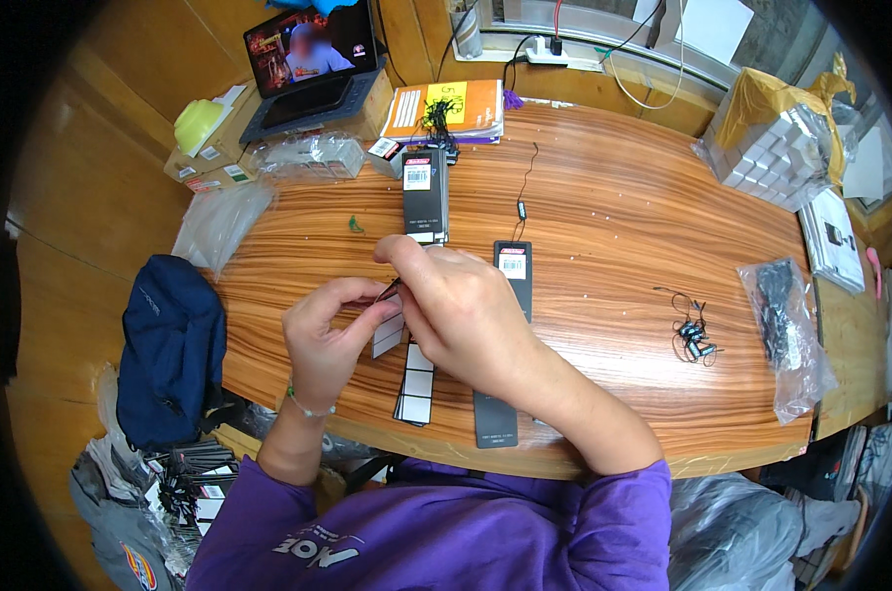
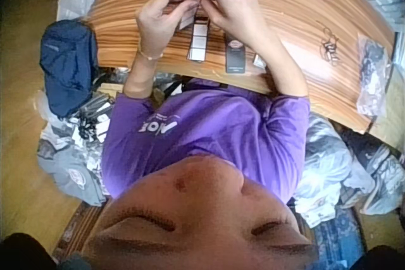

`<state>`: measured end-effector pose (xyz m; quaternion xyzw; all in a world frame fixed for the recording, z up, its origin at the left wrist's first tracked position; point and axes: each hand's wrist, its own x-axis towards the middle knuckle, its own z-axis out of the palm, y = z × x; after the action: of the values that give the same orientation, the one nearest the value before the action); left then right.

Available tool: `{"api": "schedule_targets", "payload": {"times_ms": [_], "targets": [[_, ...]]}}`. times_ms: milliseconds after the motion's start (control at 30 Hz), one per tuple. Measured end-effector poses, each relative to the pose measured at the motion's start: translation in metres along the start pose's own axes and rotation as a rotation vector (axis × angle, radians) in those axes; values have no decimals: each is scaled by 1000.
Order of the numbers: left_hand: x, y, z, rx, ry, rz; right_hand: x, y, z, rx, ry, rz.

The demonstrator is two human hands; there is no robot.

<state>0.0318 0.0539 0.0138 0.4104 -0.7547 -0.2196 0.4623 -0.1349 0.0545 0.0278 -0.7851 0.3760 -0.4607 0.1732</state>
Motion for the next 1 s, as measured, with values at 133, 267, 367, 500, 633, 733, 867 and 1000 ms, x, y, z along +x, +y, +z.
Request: {"api": "schedule_targets", "payload": {"times_ms": [133,267,367,500,633,733,867,1000], "targets": [[3,2,-2,-59,22,12,-1,2,3,45,41,7],[4,2,-7,-53,25,83,-2,1,3,228,61,111],[3,5,-7,-74,43,89,-3,1,7,258,133,84],[3,3,-7,31,95,253,0,1,2,350,28,168],[2,1,-6,233,140,469,-1,5,-7,642,-168,421],[1,1,-5,269,135,525,-2,11,-1,647,-95,397],[3,-6,-4,198,83,508,3,13,-4,729,293,386],[4,-4,-1,122,82,438,3,22,-18,1114,389,352]]}}
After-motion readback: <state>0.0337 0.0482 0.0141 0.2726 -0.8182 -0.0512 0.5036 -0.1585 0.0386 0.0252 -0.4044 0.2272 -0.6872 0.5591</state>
